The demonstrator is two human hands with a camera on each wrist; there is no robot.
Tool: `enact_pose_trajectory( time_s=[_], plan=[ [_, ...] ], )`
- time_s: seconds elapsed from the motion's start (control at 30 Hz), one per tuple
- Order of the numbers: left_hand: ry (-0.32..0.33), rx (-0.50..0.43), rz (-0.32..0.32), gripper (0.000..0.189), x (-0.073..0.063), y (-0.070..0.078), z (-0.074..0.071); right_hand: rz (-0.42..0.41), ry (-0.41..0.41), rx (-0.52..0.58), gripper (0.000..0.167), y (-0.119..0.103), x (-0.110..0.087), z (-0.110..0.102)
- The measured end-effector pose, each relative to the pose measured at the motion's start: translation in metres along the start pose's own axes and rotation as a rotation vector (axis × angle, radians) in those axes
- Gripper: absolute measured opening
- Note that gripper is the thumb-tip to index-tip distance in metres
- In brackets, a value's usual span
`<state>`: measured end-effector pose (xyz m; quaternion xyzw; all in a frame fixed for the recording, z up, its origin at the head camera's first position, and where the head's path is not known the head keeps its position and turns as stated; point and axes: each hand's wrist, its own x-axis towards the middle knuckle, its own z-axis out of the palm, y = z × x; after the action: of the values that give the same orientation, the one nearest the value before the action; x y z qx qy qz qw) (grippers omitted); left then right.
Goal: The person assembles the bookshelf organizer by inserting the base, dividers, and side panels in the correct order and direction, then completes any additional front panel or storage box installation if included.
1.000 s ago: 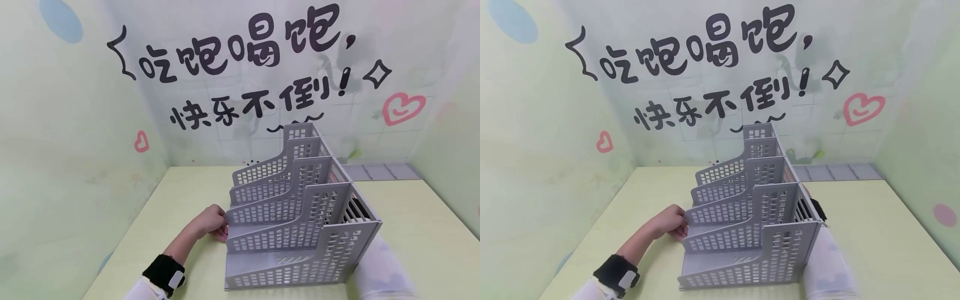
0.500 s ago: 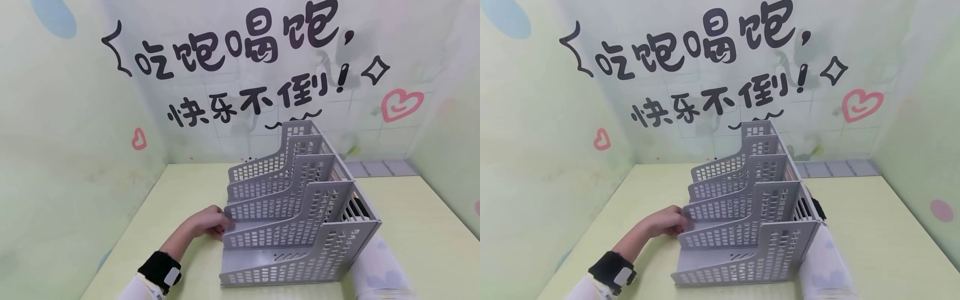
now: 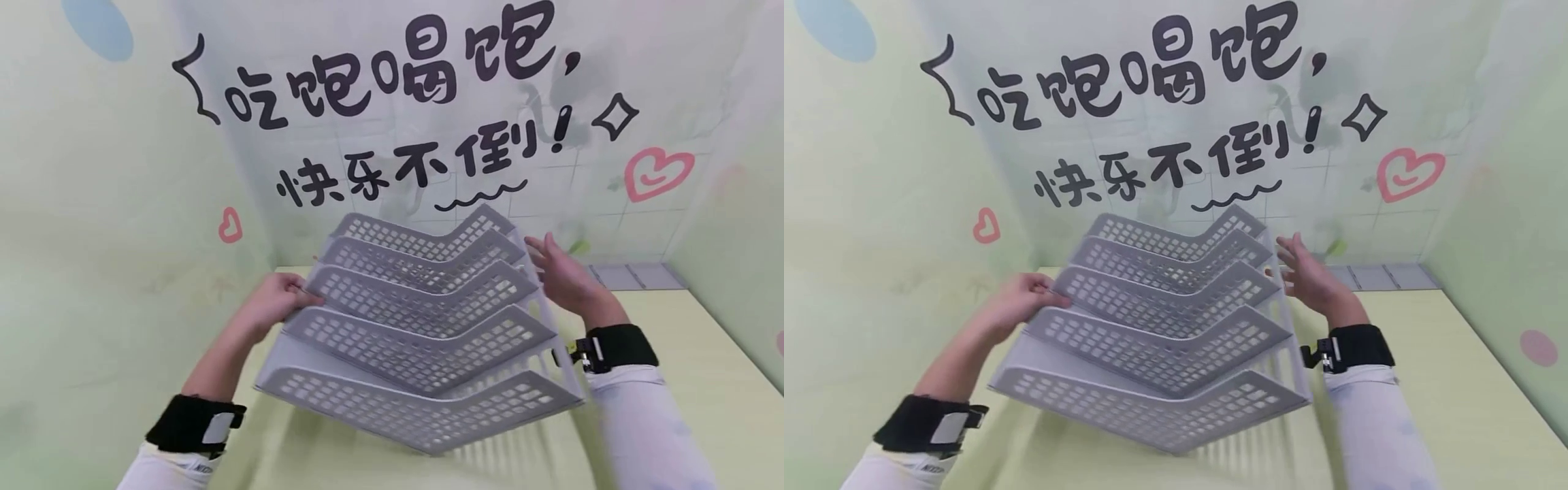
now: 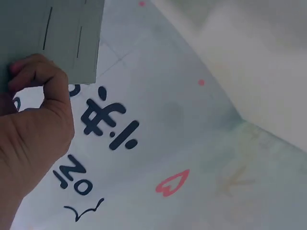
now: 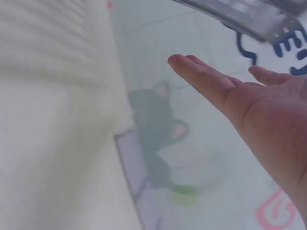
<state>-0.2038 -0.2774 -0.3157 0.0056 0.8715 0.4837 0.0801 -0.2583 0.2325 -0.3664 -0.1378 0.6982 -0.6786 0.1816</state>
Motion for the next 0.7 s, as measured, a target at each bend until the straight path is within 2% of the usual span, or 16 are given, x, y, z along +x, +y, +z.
enact_pose_trajectory(
  time_s=[0.13, 0.23, 0.37, 0.47, 0.57, 0.7],
  plan=[
    [0.166, 0.059, 0.066, 0.028, -0.014, 0.028, -0.026, -0.009, -0.008, -0.082, 0.093, 0.0, -0.008, 0.008],
    [0.229, 0.118, 0.065, 0.033, -0.017, 0.052, -0.028, 0.006, -0.031, -0.206, 0.086, 0.007, -0.018, 0.024],
    [0.25, 0.126, 0.057, 0.034, -0.009, 0.081, -0.008, 0.0, -0.035, -0.427, 0.075, 0.015, -0.032, 0.051],
    [0.278, 0.147, 0.09, 0.029, 0.001, 0.097, 0.014, -0.057, -0.003, -0.575, 0.069, 0.012, -0.04, 0.073],
    [0.282, 0.224, 0.137, 0.026, 0.011, 0.109, 0.029, -0.107, -0.01, -0.682, 0.066, 0.007, -0.045, 0.092],
    [0.182, 0.349, 0.164, 0.044, 0.02, 0.123, 0.035, -0.065, -0.083, -0.831, 0.069, 0.008, -0.05, 0.111]
  ],
)
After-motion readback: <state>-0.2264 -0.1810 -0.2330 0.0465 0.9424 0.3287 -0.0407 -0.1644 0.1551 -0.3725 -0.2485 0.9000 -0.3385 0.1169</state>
